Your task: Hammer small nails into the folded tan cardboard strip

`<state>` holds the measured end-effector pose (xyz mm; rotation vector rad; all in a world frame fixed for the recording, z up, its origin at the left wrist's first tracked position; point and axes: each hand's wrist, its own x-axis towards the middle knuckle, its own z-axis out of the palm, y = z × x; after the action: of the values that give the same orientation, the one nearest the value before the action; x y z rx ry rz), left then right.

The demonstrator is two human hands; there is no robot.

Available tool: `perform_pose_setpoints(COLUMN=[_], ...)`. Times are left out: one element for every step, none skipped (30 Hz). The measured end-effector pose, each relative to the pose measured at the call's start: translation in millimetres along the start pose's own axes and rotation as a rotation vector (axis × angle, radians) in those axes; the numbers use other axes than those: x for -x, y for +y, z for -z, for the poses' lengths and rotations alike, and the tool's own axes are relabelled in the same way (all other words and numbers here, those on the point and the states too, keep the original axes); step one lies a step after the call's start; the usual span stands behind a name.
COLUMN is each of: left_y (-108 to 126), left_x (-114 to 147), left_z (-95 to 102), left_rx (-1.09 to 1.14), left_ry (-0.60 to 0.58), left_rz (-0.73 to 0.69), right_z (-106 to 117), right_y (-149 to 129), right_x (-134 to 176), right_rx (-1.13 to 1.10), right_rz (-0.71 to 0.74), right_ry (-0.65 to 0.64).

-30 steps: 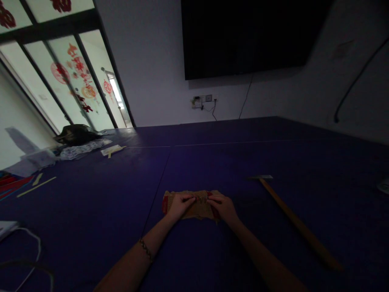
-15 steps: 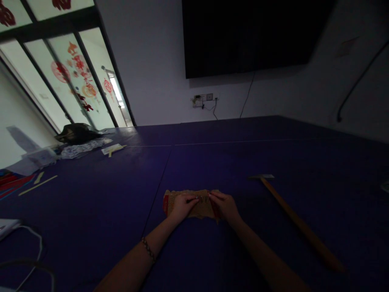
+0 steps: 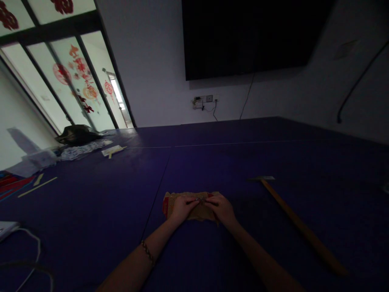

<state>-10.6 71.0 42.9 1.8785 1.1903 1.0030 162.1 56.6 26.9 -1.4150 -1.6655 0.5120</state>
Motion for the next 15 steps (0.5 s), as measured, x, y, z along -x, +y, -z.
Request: perform_pose_setpoints(left_y=[0.2,0.3,0.3,0.2,0.1,-0.1,-0.3,-0.6,-0.8,-1.1,-1.3,-1.5,-1.8,-2.0,-2.3], left_x=[-0.3,-0.7,-1.2,-1.6,-1.9,-2.1,-2.2,-2.1,-2.0,-1.8,-1.6,-1.5,-1.4,-1.4,-1.4], left_z=[0.3,0.6,0.8,0.8,0.7,0.3,-0.3,-0.9,-1.4,-1.8,-2.0,-2.1,-2.1,-2.0,-2.1], left_rx=[0.014,0.029,0.042,0.053,0.059,0.059,0.055,0.046,0.036,0.025,0.015,0.005,-0.004,-0.015,-0.026], left_ry=[0.009,0.018,0.026,0.032,0.035,0.036,0.035,0.032,0.029,0.026,0.021,0.014,0.007,0.000,-0.005], left_rz=[0.007,0.014,0.020,0.023,0.025,0.025,0.024,0.021,0.017,0.012,0.005,-0.001,-0.007,-0.013,-0.019], right_z=[0.0,-0.1,-0.3,-0.6,-1.0,-1.4,-1.8,-2.1,-2.1,-2.0,-1.6,-1.2,-0.8,-0.4,-0.1], right_y=[-0.3,-0.5,-0.6,-0.4,-0.1,0.4,1.0,1.5,2.0,2.4,2.6,2.8,2.9,2.9,3.0], right_x=[0.0,0.0,0.0,0.0,0.0,-0.1,-0.3,-0.7,-1.1,-1.8,-2.4,-3.2,-3.9,-4.5,-4.9], right_rx=[0.007,0.012,0.014,0.016,0.016,0.015,0.010,0.003,-0.008,-0.021,-0.038,-0.055,-0.073,-0.090,-0.105], right_rz=[0.004,0.007,0.007,0.005,0.003,0.000,-0.003,-0.004,-0.004,-0.004,-0.006,-0.010,-0.014,-0.018,-0.020], right_ry=[-0.002,-0.002,-0.001,0.002,0.006,0.011,0.014,0.016,0.016,0.015,0.014,0.013,0.012,0.013,0.013])
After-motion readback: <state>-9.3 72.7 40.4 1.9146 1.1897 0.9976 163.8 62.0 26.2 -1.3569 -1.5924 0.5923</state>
